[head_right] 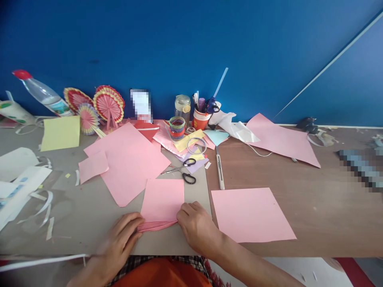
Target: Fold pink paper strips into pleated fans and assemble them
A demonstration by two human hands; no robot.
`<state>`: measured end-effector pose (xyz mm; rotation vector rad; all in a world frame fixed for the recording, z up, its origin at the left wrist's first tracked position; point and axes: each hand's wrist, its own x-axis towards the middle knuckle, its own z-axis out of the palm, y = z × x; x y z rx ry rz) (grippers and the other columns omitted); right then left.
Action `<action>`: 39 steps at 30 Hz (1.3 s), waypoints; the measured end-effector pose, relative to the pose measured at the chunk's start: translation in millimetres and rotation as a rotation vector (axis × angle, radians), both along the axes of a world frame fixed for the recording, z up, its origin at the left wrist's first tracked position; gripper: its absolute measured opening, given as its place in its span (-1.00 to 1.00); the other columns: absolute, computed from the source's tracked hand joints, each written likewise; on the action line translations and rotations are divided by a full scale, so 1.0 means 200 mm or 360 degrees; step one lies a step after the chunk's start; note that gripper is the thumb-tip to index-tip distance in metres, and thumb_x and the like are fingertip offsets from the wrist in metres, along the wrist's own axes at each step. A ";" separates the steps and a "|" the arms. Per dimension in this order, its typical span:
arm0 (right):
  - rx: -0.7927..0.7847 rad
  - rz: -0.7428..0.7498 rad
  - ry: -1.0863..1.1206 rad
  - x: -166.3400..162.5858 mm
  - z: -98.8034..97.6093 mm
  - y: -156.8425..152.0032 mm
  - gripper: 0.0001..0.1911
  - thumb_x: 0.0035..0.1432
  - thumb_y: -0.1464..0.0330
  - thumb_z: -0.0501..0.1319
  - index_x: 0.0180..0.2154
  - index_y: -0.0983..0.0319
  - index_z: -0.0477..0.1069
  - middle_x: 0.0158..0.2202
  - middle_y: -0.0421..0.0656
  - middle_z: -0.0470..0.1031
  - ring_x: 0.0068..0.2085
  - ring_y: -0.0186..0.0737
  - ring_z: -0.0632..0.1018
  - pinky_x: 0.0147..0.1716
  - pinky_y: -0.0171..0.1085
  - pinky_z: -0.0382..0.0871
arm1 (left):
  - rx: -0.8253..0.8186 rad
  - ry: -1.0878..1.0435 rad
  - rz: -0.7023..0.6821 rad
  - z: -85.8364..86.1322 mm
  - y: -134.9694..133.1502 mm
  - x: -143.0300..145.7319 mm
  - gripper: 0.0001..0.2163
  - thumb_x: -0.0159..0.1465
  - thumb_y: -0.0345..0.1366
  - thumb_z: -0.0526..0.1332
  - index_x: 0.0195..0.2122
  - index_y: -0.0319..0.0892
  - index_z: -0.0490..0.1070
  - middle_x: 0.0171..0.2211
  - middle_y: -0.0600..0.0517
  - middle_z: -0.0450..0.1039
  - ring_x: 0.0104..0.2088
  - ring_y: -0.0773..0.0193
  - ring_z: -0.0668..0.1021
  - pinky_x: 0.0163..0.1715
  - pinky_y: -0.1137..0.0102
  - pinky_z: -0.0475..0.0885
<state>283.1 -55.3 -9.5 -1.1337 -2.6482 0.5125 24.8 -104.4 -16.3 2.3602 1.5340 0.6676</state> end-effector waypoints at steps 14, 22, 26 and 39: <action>-0.0116 -0.0016 -0.0085 -0.01 0.01 0.01 -0.82 0.16 0.59 0.04 -0.43 0.26 0.30 -0.40 -0.17 0.34 -0.39 -0.29 0.32 -0.36 -0.27 0.13 | -0.0328 0.0112 0.0056 0.03 0.08 0.02 -0.77 0.31 -0.40 -0.05 -0.30 -0.15 0.40 -0.38 0.00 0.42 -0.38 0.26 0.46 -0.35 0.36 0.40; -0.0117 0.0003 -0.0124 -0.01 0.02 0.02 -0.81 0.18 0.57 0.03 -0.42 0.27 0.32 -0.40 -0.16 0.36 -0.38 -0.28 0.34 -0.35 -0.26 0.15 | -0.0351 0.0264 0.0085 0.04 0.08 0.03 -0.75 0.31 -0.39 -0.05 -0.39 -0.18 0.39 -0.42 -0.02 0.40 -0.40 0.23 0.44 -0.34 0.32 0.37; -0.0193 0.0002 -0.0149 -0.01 0.04 0.02 -0.81 0.18 0.56 0.03 -0.43 0.27 0.33 -0.40 -0.15 0.39 -0.38 -0.27 0.36 -0.35 -0.26 0.16 | -0.0472 0.0331 0.0098 0.08 0.09 0.03 -0.76 0.29 -0.37 -0.04 -0.40 -0.15 0.40 -0.42 -0.01 0.40 -0.40 0.20 0.45 -0.35 0.31 0.35; -0.0855 -0.0347 -0.0304 -0.06 0.15 0.15 -0.98 0.06 0.45 0.18 -0.41 0.22 0.36 -0.40 -0.20 0.49 -0.39 -0.29 0.43 -0.46 -0.35 0.10 | -0.0902 0.0409 0.0218 0.20 0.16 0.06 -0.79 0.23 -0.44 0.00 -0.44 -0.14 0.39 -0.41 0.03 0.43 -0.37 0.21 0.48 -0.36 0.36 0.30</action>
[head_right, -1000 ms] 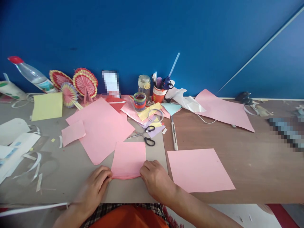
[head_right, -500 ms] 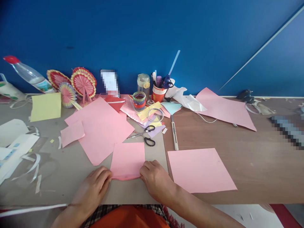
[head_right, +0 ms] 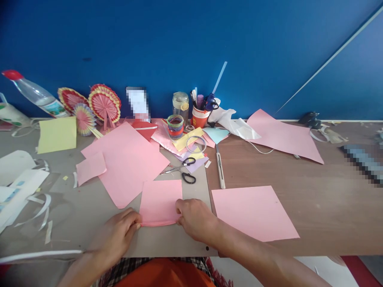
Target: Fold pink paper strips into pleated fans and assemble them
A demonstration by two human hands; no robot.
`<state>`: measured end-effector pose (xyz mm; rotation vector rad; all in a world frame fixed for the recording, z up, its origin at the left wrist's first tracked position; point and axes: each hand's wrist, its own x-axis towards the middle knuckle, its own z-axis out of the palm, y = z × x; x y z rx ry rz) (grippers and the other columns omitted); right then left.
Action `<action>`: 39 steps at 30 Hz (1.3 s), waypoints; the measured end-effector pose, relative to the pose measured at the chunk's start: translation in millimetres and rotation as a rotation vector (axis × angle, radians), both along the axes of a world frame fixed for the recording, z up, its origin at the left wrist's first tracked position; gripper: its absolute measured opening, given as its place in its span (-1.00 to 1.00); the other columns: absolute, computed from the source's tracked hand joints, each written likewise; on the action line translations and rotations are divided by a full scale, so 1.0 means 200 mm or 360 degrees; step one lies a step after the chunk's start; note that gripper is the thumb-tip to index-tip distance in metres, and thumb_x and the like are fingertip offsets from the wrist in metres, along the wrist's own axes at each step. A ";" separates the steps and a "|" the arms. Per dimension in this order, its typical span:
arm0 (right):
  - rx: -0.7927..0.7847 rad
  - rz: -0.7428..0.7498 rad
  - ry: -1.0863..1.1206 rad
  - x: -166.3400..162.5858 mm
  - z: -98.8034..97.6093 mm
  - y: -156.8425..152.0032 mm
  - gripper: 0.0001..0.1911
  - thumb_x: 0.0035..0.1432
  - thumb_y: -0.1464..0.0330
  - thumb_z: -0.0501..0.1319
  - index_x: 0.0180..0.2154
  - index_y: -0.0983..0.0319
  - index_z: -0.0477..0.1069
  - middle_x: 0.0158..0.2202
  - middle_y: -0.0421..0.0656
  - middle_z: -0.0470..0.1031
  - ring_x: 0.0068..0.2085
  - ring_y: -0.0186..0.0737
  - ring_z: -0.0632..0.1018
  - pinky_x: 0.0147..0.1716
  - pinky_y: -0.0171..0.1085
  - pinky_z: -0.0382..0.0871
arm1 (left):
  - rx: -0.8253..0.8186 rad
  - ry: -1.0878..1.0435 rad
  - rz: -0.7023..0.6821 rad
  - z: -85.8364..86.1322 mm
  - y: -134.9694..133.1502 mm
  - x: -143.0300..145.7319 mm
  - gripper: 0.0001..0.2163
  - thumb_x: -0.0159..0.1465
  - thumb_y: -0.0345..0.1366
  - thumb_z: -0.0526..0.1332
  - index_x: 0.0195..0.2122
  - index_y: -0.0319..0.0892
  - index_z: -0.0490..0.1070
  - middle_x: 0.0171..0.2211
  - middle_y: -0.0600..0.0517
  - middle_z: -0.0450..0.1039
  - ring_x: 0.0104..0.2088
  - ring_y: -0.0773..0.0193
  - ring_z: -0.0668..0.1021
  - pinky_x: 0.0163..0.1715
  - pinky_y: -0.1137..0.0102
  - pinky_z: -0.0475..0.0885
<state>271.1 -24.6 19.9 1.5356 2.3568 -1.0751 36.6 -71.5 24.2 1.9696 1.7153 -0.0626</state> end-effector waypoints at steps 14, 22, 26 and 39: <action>-0.0242 -0.0060 -0.0096 -0.03 0.03 0.08 -0.93 -0.07 0.43 0.24 -0.50 0.21 0.34 -0.51 -0.24 0.39 -0.48 -0.35 0.33 -0.55 -0.40 0.03 | -0.0010 0.0415 -0.0281 0.04 0.08 0.06 -0.82 0.17 -0.43 0.00 -0.41 -0.18 0.38 -0.43 -0.07 0.47 -0.42 0.14 0.53 -0.45 0.35 0.29; -0.0157 0.0038 -0.0196 -0.03 0.03 0.08 -0.89 0.02 0.37 0.22 -0.51 0.21 0.36 -0.51 -0.22 0.42 -0.48 -0.33 0.35 -0.54 -0.37 -0.01 | -0.0053 0.0387 -0.0363 0.06 0.08 0.05 -0.77 0.21 -0.47 -0.05 -0.37 -0.18 0.39 -0.40 -0.08 0.47 -0.38 0.09 0.54 -0.41 0.30 0.32; -0.0075 0.0093 -0.0200 -0.02 0.02 0.06 -0.87 0.07 0.38 0.19 -0.51 0.23 0.35 -0.46 -0.19 0.48 -0.44 -0.31 0.40 -0.53 -0.36 0.00 | -0.0048 0.0305 -0.0357 0.04 0.06 0.02 -0.76 0.23 -0.48 -0.06 -0.36 -0.15 0.39 -0.38 -0.05 0.47 -0.36 0.12 0.53 -0.39 0.32 0.31; 0.0002 0.0304 -0.0275 -0.01 0.01 0.04 -0.89 0.16 0.39 0.11 -0.39 0.25 0.37 -0.36 -0.13 0.51 -0.37 -0.25 0.47 -0.49 -0.32 0.05 | -0.0175 0.0214 -0.0391 0.03 0.07 -0.01 -0.76 0.31 -0.40 -0.09 -0.23 -0.10 0.36 -0.32 0.04 0.44 -0.32 0.23 0.49 -0.36 0.39 0.29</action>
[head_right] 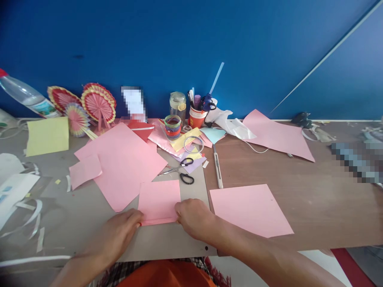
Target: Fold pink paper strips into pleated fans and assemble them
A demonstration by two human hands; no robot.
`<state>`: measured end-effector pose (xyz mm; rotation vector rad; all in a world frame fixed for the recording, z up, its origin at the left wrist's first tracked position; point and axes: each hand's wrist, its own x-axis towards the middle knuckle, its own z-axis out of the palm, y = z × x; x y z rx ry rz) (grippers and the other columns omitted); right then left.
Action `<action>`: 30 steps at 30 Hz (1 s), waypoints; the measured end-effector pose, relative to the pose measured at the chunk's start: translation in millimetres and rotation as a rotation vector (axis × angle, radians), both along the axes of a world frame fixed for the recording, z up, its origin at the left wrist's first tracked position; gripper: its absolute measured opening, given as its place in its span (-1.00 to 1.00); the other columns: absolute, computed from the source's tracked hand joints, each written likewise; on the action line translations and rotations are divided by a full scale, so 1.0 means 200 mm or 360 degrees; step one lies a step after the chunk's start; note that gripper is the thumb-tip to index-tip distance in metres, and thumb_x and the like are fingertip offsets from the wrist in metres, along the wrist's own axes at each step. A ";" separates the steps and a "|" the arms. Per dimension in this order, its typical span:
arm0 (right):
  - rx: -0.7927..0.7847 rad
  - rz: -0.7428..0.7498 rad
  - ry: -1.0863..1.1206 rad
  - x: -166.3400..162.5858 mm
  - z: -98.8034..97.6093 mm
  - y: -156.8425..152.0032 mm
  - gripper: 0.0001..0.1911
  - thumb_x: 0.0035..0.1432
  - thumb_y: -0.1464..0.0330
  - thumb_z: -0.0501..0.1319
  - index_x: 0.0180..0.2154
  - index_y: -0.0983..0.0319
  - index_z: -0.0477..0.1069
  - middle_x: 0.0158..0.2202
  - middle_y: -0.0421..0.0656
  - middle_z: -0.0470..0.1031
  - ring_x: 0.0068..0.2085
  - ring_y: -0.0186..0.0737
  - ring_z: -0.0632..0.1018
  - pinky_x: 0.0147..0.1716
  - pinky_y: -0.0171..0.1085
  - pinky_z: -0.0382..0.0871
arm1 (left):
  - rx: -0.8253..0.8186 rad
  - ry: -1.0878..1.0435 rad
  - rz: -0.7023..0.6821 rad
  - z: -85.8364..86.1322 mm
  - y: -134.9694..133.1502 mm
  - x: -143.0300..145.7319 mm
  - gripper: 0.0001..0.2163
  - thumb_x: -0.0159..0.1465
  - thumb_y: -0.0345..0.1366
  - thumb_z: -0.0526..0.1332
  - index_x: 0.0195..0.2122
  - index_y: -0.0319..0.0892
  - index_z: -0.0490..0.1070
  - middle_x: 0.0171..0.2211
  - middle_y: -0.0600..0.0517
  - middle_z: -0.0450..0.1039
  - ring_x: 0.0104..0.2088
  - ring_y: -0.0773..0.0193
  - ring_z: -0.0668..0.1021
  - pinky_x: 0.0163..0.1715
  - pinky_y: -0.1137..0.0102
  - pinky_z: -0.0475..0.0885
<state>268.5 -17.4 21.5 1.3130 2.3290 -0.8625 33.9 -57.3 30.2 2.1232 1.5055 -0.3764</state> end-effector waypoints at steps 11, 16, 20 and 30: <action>0.0460 0.0383 -0.0015 0.03 -0.05 -0.15 -0.79 -0.08 0.61 0.13 -0.35 0.29 0.37 -0.35 -0.05 0.45 -0.35 -0.17 0.44 -0.39 -0.23 0.07 | 0.0962 -0.0153 -0.0513 -0.15 -0.10 -0.09 -0.80 0.25 -0.52 0.03 -0.34 -0.14 0.41 -0.27 0.03 0.41 -0.36 0.27 0.40 -0.31 0.37 0.30; 0.0399 0.0352 -0.0009 0.03 -0.03 -0.12 -0.83 -0.01 0.59 0.10 -0.35 0.30 0.38 -0.35 -0.05 0.47 -0.36 -0.20 0.44 -0.38 -0.23 0.08 | 0.0929 -0.0090 -0.0556 -0.12 -0.08 -0.07 -0.80 0.23 -0.53 0.05 -0.38 -0.15 0.41 -0.35 0.06 0.41 -0.40 0.28 0.39 -0.35 0.37 0.29; 0.0133 0.0109 0.0101 0.04 -0.01 -0.03 -0.83 0.19 0.41 0.06 -0.38 0.25 0.40 -0.33 -0.12 0.51 -0.34 -0.25 0.47 -0.39 -0.30 0.12 | 0.0665 0.0070 -0.0543 -0.08 -0.06 -0.04 -0.75 0.18 -0.59 0.04 -0.37 -0.15 0.43 -0.30 0.05 0.43 -0.37 0.25 0.41 -0.31 0.35 0.31; 0.0336 0.0118 0.0069 0.05 -0.02 -0.07 -0.88 0.17 0.48 0.05 -0.23 0.27 0.32 -0.30 -0.09 0.43 -0.39 -0.23 0.41 -0.44 -0.27 0.08 | 0.0279 0.0172 -0.0393 -0.02 -0.05 0.01 -0.67 0.18 -0.62 -0.04 -0.27 -0.15 0.45 -0.18 -0.01 0.45 -0.26 0.18 0.44 -0.22 0.29 0.34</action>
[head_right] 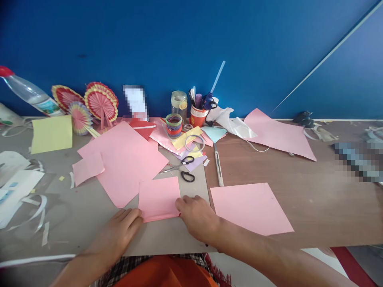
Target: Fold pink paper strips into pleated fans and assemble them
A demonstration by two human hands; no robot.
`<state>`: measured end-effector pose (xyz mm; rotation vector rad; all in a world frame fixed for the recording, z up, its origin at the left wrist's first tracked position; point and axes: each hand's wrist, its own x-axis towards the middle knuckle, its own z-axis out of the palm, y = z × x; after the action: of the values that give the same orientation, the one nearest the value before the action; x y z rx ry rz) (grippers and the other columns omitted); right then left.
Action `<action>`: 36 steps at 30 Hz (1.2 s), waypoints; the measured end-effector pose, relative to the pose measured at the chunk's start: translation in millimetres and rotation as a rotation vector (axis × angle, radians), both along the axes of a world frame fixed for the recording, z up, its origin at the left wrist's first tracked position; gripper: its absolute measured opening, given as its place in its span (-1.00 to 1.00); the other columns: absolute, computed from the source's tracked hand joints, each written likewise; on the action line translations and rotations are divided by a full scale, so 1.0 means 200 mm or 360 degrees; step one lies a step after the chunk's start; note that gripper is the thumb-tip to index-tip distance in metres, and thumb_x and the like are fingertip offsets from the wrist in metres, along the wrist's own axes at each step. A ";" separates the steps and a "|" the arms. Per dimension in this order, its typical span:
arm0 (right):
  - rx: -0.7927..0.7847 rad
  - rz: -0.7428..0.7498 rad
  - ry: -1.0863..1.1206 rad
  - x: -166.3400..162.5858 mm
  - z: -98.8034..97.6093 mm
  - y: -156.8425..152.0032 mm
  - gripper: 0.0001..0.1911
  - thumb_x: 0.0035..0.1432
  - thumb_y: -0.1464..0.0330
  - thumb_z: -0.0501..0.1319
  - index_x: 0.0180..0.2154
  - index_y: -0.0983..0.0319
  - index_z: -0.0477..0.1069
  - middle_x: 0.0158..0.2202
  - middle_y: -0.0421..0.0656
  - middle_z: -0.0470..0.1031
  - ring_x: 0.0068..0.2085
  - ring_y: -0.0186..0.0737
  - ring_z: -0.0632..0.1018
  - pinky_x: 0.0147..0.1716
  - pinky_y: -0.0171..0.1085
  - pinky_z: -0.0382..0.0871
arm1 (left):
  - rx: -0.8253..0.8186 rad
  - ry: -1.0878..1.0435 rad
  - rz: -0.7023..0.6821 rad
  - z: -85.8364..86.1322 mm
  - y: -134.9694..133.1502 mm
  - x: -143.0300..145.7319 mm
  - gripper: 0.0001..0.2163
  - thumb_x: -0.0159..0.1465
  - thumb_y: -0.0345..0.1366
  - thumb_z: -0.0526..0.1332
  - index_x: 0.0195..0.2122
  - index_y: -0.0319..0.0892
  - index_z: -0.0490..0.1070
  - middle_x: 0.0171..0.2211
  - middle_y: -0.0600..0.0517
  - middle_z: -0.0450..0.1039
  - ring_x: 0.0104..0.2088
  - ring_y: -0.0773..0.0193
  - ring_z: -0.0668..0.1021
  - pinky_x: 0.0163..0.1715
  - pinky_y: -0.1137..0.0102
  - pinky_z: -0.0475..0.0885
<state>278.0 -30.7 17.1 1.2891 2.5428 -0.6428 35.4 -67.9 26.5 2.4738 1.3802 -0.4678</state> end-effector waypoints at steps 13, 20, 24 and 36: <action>0.0166 0.0192 0.0085 0.02 -0.04 0.00 -0.81 0.21 0.53 -0.02 -0.33 0.27 0.35 -0.30 -0.10 0.39 -0.34 -0.24 0.37 -0.36 -0.25 0.13 | 0.0251 -0.0240 0.0033 -0.09 -0.04 -0.05 -0.74 0.27 -0.52 -0.02 -0.34 -0.13 0.42 -0.26 0.04 0.44 -0.32 0.24 0.43 -0.27 0.36 0.33; 0.0185 0.0458 -0.0129 -0.02 0.00 0.02 -0.82 -0.04 0.62 0.13 -0.35 0.30 0.36 -0.34 -0.06 0.41 -0.35 -0.21 0.41 -0.39 -0.24 0.11 | 0.0328 -0.0229 0.0028 -0.08 -0.05 -0.03 -0.72 0.24 -0.56 -0.02 -0.41 -0.15 0.42 -0.32 0.06 0.45 -0.36 0.25 0.43 -0.31 0.36 0.31; 0.0174 0.0338 -0.0114 -0.01 0.01 0.02 -0.87 0.07 0.56 0.10 -0.30 0.29 0.32 -0.31 -0.06 0.42 -0.36 -0.21 0.42 -0.41 -0.26 0.10 | 0.0353 -0.0185 0.0046 -0.06 -0.05 0.00 -0.72 0.23 -0.58 -0.02 -0.41 -0.17 0.42 -0.34 0.05 0.45 -0.38 0.25 0.43 -0.34 0.36 0.32; 0.0005 0.0202 0.0086 0.01 -0.01 0.06 -0.85 0.22 0.49 0.01 -0.29 0.24 0.33 -0.27 -0.13 0.42 -0.34 -0.27 0.43 -0.36 -0.30 0.16 | 0.0397 -0.0278 0.0026 -0.08 -0.05 -0.02 -0.76 0.24 -0.58 0.02 -0.42 -0.17 0.39 -0.35 0.05 0.43 -0.39 0.28 0.43 -0.34 0.39 0.32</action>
<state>280.4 -19.3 15.1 1.1148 2.6441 -0.6558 30.9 -77.8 9.8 2.6201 1.4624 -0.0756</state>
